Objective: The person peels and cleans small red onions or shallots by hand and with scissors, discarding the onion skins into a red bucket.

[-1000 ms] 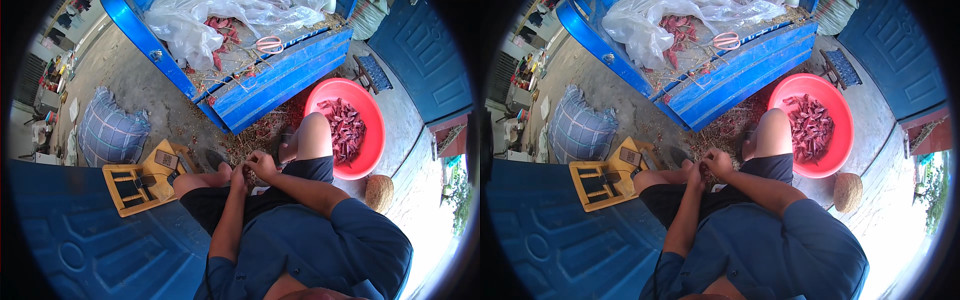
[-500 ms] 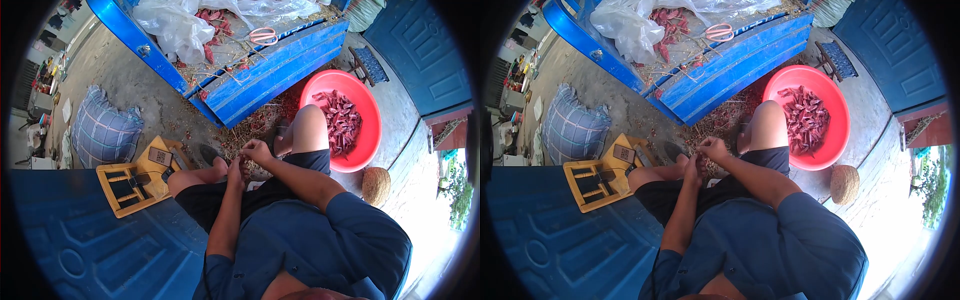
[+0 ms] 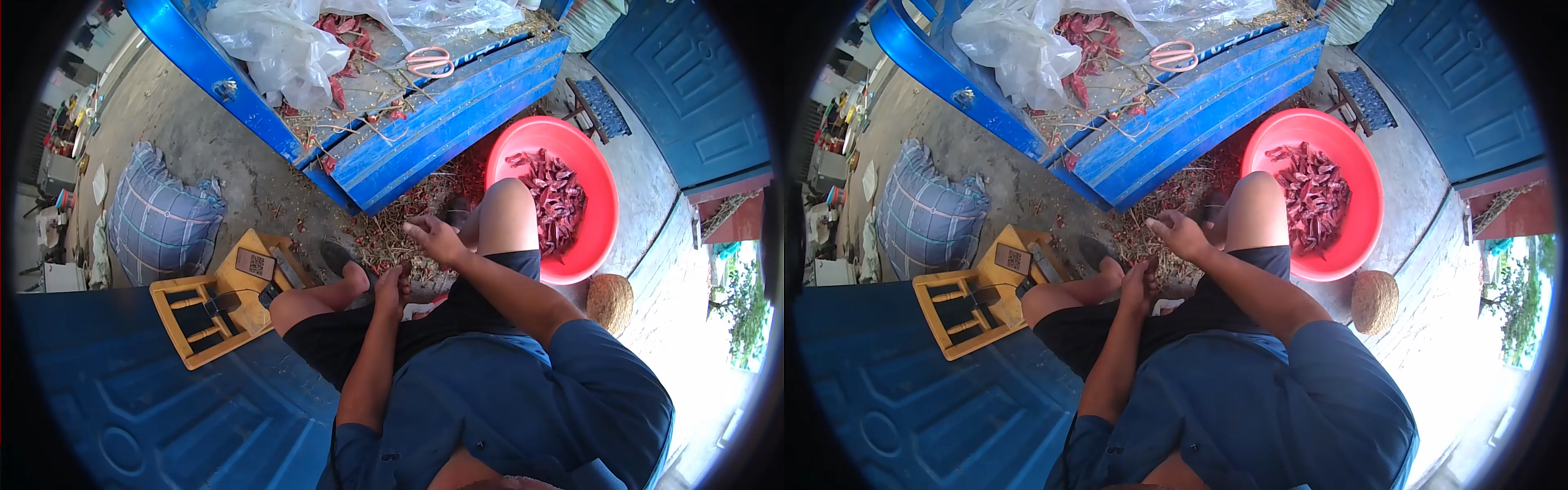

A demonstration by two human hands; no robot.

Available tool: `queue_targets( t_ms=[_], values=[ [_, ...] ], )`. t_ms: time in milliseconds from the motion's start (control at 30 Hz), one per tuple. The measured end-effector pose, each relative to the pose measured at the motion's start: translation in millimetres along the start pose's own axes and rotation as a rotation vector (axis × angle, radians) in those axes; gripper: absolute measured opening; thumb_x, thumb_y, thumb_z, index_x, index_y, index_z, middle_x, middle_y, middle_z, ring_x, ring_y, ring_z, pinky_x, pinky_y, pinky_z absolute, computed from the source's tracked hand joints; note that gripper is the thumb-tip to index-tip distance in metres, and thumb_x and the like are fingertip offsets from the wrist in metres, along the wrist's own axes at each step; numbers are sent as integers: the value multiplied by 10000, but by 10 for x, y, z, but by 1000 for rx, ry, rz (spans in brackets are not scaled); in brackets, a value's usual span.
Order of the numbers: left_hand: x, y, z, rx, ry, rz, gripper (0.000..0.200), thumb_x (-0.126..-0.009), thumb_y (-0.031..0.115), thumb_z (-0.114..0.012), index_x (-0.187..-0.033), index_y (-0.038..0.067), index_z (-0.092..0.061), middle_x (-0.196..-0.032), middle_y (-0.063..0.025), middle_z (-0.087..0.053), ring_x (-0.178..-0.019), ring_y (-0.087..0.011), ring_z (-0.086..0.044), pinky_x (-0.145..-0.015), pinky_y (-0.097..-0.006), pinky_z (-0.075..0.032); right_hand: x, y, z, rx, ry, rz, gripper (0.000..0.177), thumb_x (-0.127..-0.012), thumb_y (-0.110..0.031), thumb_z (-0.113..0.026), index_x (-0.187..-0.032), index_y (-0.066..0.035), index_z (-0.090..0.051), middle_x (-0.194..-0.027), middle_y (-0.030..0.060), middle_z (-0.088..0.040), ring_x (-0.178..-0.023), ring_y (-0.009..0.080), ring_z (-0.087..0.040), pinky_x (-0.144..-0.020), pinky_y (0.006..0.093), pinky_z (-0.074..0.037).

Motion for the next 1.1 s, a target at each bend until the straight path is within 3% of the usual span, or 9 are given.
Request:
queue_targets(
  t_ms=[167,267,400,467,567,767,900,967,1100],
  values=[
    [-65,21,48,57,15,4,157,-946,270,-626,-870,140,-579,-662,38,-518,-521,-90,-492,-437,-240,-357,-619,-1586,1303,186,524,511,328,-918,-282,-678,-1105,-12,-663,-947,166,-688,-849,297,-672,-789,392,-526],
    [-66,76,-4,32,-1,7,153,-943,280,-616,-884,141,-590,-680,46,-503,-543,-98,-472,-476,-260,-346,-1230,-2362,1754,697,701,773,298,-882,-261,-656,-1092,-51,-670,-1064,182,-665,-1030,379,-605,-920,441,-479],
    [-40,164,-12,62,20,-8,156,-951,263,-616,-860,146,-566,-665,45,-497,-522,-84,-475,-436,-241,-352,-1841,-2653,1781,1069,598,712,350,-884,-319,-633,-1153,-99,-676,-1139,138,-678,-1105,328,-620,-958,459,-469],
    [-32,212,17,78,31,-24,156,-950,263,-617,-860,146,-565,-664,45,-497,-523,-84,-476,-436,-240,-351,-1980,-2608,1706,1125,198,259,382,-864,-351,-641,-1180,-141,-679,-1206,107,-682,-1141,281,-633,-965,466,-473],
    [-23,173,109,93,36,-12,160,-946,260,-626,-859,145,-559,-662,45,-496,-522,-85,-479,-434,-240,-349,-2261,-2431,1741,1310,71,153,417,-846,-380,-644,-1203,-167,-676,-1247,88,-676,-1153,257,-642,-970,437,-488],
    [-93,132,86,75,-6,-60,178,-943,280,-624,-892,110,-636,-661,46,-502,-515,-89,-485,-427,-240,-343,-1610,-2306,1889,1071,264,255,525,-814,-389,-699,-1243,-91,-642,-1179,178,-684,-1122,305,-655,-954,414,-510],
    [-142,66,88,75,-44,-41,148,-939,257,-630,-872,133,-583,-656,50,-508,-515,-76,-462,-446,-232,-336,-954,-1418,1829,1,-107,148,405,-881,-270,-669,-1179,3,-647,-995,116,-713,-834,152,-651,-816,275,-502],
    [-115,80,10,105,-39,11,136,-935,250,-630,-883,131,-589,-657,49,-502,-529,-79,-467,-463,-240,-345,-181,-1288,1466,-382,-152,89,363,-907,-207,-634,-1166,47,-616,-948,97,-686,-775,144,-623,-757,262,-489],
    [-157,102,49,76,-53,14,137,-931,248,-629,-908,115,-608,-657,49,-496,-557,-85,-474,-487,-251,-353,851,-524,713,-332,-380,-113,417,-915,-146,-629,-1277,19,-505,-910,65,-656,-797,132,-650,-700,258,-505]
  ],
)
Point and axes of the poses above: each hand's wrist, its own x-axis away from the middle knuckle, its own z-axis out of the back of the hand, y = z × x, the point moved 6 cm from there along -x, towards the middle knuckle
